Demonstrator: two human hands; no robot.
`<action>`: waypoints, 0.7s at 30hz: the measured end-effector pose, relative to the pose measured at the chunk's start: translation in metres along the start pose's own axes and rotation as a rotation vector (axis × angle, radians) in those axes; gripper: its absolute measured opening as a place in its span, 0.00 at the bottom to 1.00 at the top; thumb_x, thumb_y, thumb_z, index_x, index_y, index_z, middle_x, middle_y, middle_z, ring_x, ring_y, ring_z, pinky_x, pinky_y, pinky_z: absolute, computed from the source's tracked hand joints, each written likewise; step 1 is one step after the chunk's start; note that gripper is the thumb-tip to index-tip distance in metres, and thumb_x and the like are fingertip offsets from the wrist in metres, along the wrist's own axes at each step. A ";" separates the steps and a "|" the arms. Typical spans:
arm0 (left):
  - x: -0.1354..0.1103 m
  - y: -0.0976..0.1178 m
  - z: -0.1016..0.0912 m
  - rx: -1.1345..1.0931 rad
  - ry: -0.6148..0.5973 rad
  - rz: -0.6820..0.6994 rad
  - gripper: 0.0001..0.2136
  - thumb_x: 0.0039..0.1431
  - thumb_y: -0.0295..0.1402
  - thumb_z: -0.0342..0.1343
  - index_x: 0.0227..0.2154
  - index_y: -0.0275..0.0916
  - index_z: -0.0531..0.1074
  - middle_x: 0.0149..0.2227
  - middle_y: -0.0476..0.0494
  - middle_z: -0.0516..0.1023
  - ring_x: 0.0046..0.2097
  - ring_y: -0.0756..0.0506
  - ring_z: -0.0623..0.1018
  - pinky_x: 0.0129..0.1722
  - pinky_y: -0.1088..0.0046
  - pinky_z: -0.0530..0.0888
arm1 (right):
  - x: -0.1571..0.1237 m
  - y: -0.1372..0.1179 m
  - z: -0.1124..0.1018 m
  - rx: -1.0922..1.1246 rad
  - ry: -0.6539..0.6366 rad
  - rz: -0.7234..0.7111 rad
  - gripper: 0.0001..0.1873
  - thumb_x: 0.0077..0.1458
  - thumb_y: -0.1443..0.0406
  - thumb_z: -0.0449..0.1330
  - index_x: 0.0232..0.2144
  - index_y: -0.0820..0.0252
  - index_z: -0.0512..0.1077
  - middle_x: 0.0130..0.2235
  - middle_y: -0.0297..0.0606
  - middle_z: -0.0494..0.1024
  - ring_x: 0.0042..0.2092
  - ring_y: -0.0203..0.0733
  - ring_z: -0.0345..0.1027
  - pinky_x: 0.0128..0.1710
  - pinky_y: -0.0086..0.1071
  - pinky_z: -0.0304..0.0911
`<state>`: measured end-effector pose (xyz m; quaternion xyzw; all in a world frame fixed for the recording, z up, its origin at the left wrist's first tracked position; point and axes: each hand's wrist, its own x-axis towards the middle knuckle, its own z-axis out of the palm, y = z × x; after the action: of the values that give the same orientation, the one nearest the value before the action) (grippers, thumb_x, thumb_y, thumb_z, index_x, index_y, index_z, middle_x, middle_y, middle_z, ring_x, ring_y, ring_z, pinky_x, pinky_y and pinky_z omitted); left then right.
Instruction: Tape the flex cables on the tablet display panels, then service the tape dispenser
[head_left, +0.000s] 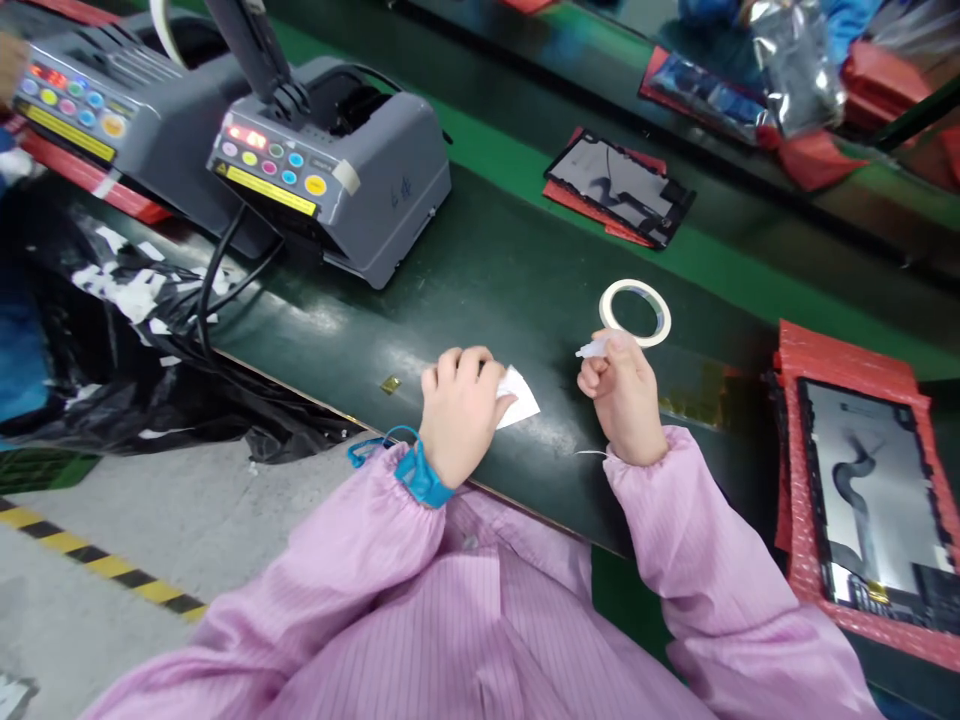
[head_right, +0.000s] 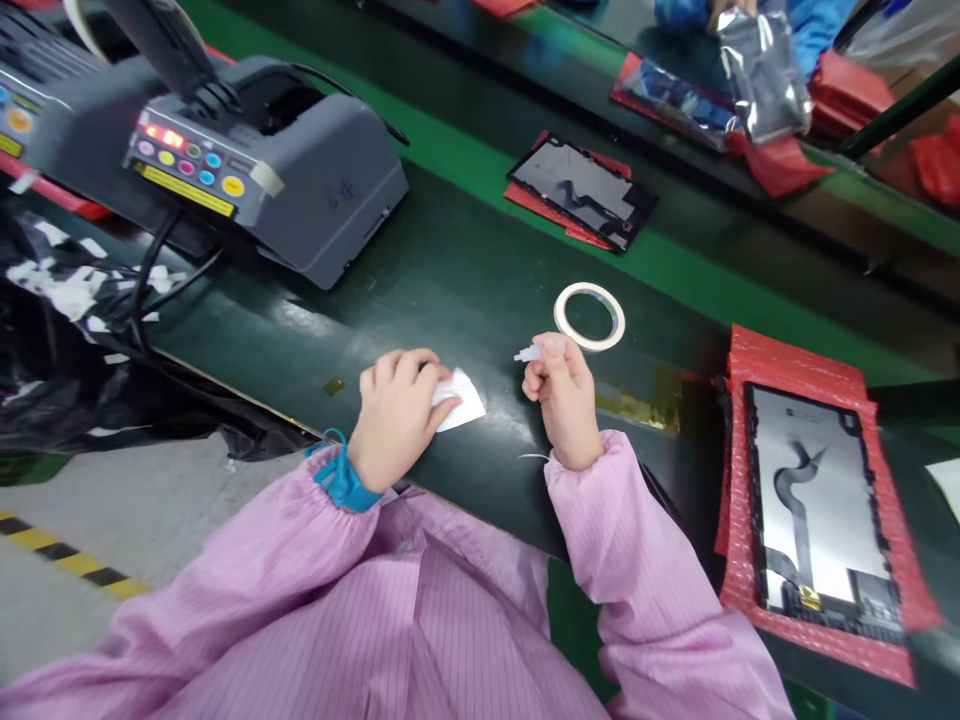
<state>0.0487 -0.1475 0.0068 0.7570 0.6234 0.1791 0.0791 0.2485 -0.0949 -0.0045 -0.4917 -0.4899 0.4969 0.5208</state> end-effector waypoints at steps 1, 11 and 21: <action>0.001 0.001 0.000 0.003 -0.020 0.037 0.07 0.64 0.35 0.59 0.42 0.38 0.75 0.51 0.34 0.77 0.54 0.31 0.72 0.48 0.52 0.71 | 0.000 0.000 -0.002 -0.022 -0.007 -0.026 0.21 0.59 0.43 0.58 0.38 0.52 0.64 0.25 0.26 0.56 0.23 0.32 0.51 0.21 0.27 0.50; -0.023 -0.027 -0.029 -0.995 -0.052 -0.257 0.12 0.63 0.40 0.57 0.44 0.43 0.63 0.31 0.50 0.80 0.30 0.46 0.80 0.29 0.72 0.74 | -0.009 -0.001 -0.014 -0.119 0.043 -0.223 0.18 0.62 0.47 0.59 0.37 0.53 0.66 0.24 0.25 0.57 0.23 0.32 0.50 0.24 0.28 0.52; -0.020 -0.137 -0.080 -1.015 0.625 -0.592 0.19 0.44 0.43 0.72 0.31 0.39 0.70 0.27 0.51 0.76 0.28 0.51 0.74 0.29 0.76 0.72 | -0.024 0.006 0.004 -0.067 -0.042 -0.073 0.17 0.60 0.50 0.65 0.37 0.56 0.73 0.20 0.26 0.62 0.22 0.33 0.53 0.24 0.29 0.51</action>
<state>-0.1093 -0.1461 0.0302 0.3351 0.6370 0.6321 0.2871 0.2436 -0.1191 -0.0111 -0.4801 -0.5347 0.4714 0.5113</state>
